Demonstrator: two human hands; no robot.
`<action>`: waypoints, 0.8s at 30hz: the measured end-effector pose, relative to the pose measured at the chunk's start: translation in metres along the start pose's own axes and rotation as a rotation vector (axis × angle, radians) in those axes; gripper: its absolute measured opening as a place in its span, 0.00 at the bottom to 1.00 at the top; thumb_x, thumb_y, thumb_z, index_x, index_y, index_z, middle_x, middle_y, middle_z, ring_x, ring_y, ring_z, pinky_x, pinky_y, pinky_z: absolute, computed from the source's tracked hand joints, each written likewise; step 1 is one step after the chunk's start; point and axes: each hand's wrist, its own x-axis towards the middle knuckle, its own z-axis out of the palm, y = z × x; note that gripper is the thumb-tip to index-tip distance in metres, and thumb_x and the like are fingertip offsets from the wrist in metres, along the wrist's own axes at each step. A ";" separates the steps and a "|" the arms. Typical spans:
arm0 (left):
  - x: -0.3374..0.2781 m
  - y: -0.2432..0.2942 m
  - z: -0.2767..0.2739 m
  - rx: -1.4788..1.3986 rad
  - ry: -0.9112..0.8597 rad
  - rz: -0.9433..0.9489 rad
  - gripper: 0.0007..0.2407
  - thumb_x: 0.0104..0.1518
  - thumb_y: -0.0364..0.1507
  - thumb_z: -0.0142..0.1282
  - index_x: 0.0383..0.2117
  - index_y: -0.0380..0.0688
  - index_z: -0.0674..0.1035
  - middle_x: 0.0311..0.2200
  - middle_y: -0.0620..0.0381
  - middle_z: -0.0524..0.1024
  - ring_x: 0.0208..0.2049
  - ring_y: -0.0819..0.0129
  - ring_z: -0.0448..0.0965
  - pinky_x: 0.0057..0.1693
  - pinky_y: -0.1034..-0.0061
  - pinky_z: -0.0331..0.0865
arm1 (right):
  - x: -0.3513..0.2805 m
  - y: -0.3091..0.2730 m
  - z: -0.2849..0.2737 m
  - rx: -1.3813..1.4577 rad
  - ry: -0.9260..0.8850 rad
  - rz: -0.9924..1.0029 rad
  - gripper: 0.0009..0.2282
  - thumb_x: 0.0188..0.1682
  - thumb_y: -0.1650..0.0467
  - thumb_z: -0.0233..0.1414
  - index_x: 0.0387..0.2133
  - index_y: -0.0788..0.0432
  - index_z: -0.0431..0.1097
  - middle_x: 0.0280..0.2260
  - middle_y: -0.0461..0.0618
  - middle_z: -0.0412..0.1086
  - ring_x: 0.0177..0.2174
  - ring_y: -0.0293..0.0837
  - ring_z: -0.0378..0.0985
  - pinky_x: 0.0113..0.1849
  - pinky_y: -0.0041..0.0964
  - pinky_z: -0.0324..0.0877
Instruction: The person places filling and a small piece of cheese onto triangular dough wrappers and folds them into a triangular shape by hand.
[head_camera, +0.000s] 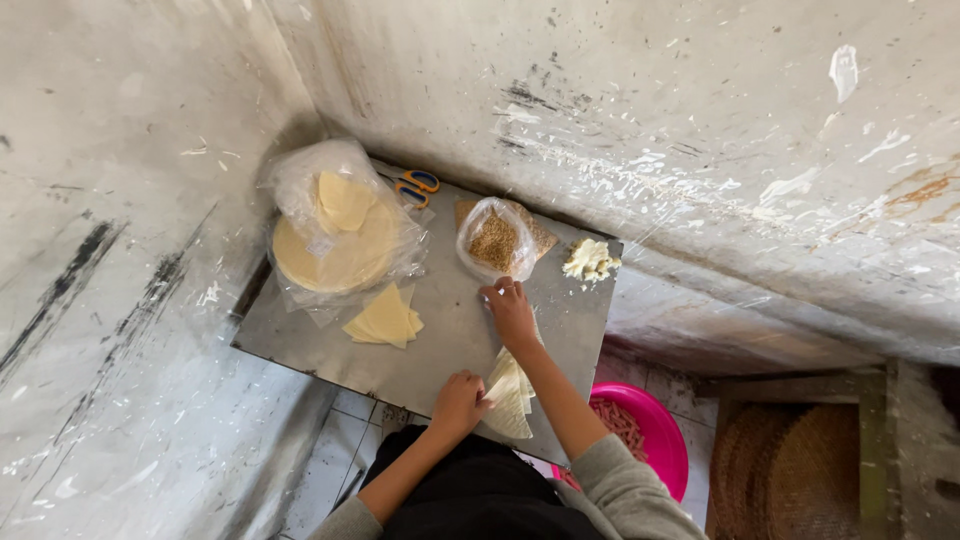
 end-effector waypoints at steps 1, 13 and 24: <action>0.005 -0.006 -0.001 -0.066 -0.074 -0.078 0.12 0.46 0.31 0.69 0.28 0.41 0.76 0.32 0.46 0.78 0.37 0.49 0.78 0.43 0.59 0.71 | 0.003 0.003 0.003 -0.006 -0.023 -0.003 0.10 0.41 0.76 0.60 0.35 0.53 0.75 0.40 0.51 0.68 0.44 0.54 0.71 0.43 0.48 0.71; 0.122 -0.089 -0.066 -0.250 0.201 -0.077 0.07 0.55 0.29 0.59 0.32 0.37 0.79 0.30 0.42 0.79 0.32 0.46 0.79 0.41 0.58 0.72 | 0.028 -0.003 -0.016 0.679 0.331 0.552 0.10 0.51 0.75 0.54 0.45 0.64 0.69 0.34 0.50 0.73 0.34 0.40 0.84 0.36 0.33 0.79; 0.176 -0.105 -0.079 -0.102 -0.097 -0.023 0.15 0.52 0.27 0.56 0.47 0.47 0.75 0.35 0.46 0.81 0.38 0.47 0.82 0.45 0.56 0.73 | 0.073 -0.023 0.011 0.071 0.414 0.434 0.04 0.47 0.75 0.58 0.34 0.61 0.77 0.35 0.52 0.76 0.33 0.46 0.79 0.36 0.38 0.76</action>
